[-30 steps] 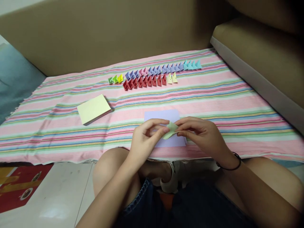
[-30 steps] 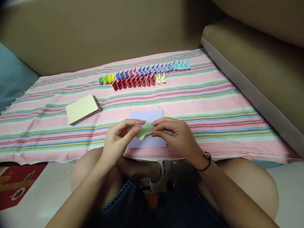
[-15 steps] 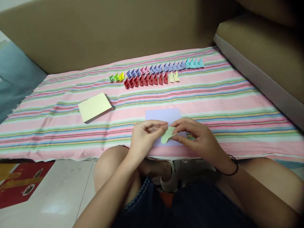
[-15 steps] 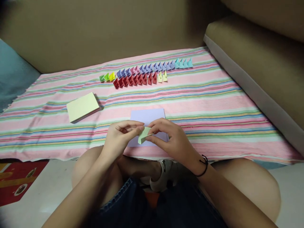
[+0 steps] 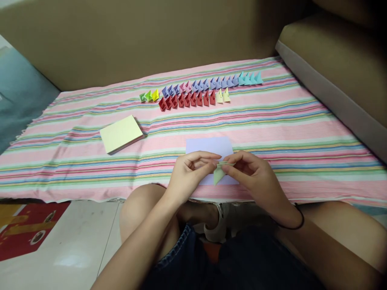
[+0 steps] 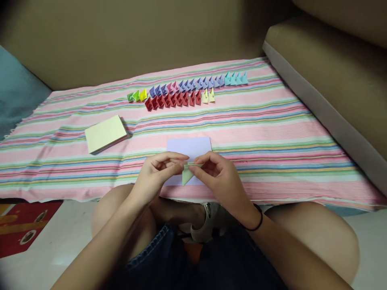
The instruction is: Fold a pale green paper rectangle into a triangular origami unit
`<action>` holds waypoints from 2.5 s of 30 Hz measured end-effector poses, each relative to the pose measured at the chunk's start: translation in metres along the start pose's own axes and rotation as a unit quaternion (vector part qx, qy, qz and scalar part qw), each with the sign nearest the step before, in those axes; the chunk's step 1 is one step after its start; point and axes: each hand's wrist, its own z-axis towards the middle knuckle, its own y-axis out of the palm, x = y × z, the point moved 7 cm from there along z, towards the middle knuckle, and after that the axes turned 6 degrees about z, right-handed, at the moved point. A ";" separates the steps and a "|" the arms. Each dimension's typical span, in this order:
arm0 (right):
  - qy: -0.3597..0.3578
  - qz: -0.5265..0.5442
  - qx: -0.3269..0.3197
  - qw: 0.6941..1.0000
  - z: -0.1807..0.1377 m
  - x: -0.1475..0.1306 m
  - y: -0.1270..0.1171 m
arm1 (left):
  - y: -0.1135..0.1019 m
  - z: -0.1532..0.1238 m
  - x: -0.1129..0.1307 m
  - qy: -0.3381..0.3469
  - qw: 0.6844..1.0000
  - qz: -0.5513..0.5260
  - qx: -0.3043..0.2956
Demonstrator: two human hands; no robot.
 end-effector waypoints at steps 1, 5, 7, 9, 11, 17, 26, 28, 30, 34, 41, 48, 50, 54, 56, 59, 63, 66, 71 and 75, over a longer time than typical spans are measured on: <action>0.000 -0.001 0.002 1.000 0.000 0.000 0.000 | 0.001 0.000 0.000 0.001 1.000 0.001 -0.006; 0.004 -0.015 0.004 1.000 -0.001 0.000 -0.001 | 0.003 -0.001 0.002 0.000 1.000 0.004 -0.027; 0.003 -0.021 0.000 1.000 -0.001 0.000 -0.001 | 0.004 -0.002 0.002 -0.001 0.999 0.005 -0.035; 0.001 -0.027 -0.004 1.000 0.000 0.000 -0.002 | 0.004 -0.002 0.002 -0.003 0.999 0.005 -0.040; 0.003 -0.032 -0.006 0.999 0.000 0.000 -0.003 | 0.004 -0.001 0.001 -0.010 0.999 0.001 -0.042; 0.027 -0.012 -0.023 0.999 0.001 -0.001 -0.003 | 0.006 0.000 -0.002 -0.023 0.997 -0.040 -0.065; 0.042 0.015 -0.027 0.999 0.001 0.000 -0.002 | 0.006 -0.001 0.001 -0.011 0.998 -0.027 -0.055; 0.041 0.019 -0.025 0.999 0.002 0.000 -0.003 | 0.007 -0.002 0.004 -0.006 0.997 -0.032 -0.066; 0.040 0.020 -0.025 0.999 0.002 -0.001 -0.003 | 0.008 -0.002 0.006 -0.002 0.997 -0.030 -0.071; 0.035 0.015 -0.050 0.998 0.003 -0.003 -0.003 | 0.005 -0.003 0.009 0.003 0.998 -0.015 -0.058; 0.026 0.014 -0.079 0.996 0.004 -0.006 -0.003 | 0.004 -0.003 0.007 -0.003 0.999 -0.006 -0.049; 0.028 -0.014 -0.081 0.996 0.003 -0.008 -0.001 | 0.005 -0.002 0.008 0.025 0.998 0.029 -0.052; 0.027 -0.020 -0.074 0.997 0.002 -0.008 -0.002 | 0.004 -0.001 0.007 0.023 0.998 0.024 -0.053; 0.039 -0.020 -0.053 0.998 0.001 -0.007 -0.003 | 0.004 -0.001 0.008 0.019 0.998 0.006 -0.051; 0.049 -0.017 -0.039 0.998 0.000 -0.006 -0.003 | 0.005 -0.002 0.008 0.012 0.999 -0.002 -0.052; 0.056 -0.021 -0.026 0.998 0.000 -0.006 -0.003 | 0.005 -0.003 0.007 0.007 0.998 -0.011 -0.054; 0.056 -0.033 -0.021 0.998 -0.001 -0.007 -0.002 | 0.004 -0.003 0.005 0.002 0.999 -0.006 -0.049; 0.055 -0.034 -0.015 0.998 -0.002 -0.008 -0.003 | 0.004 -0.004 0.003 -0.007 0.999 0.007 -0.046; 0.049 -0.039 -0.008 0.998 -0.003 -0.007 -0.003 | 0.005 -0.004 0.003 -0.019 0.999 0.005 -0.038; 0.031 -0.042 -0.007 0.999 -0.003 -0.005 -0.002 | 0.004 -0.003 0.000 -0.047 0.999 -0.014 -0.019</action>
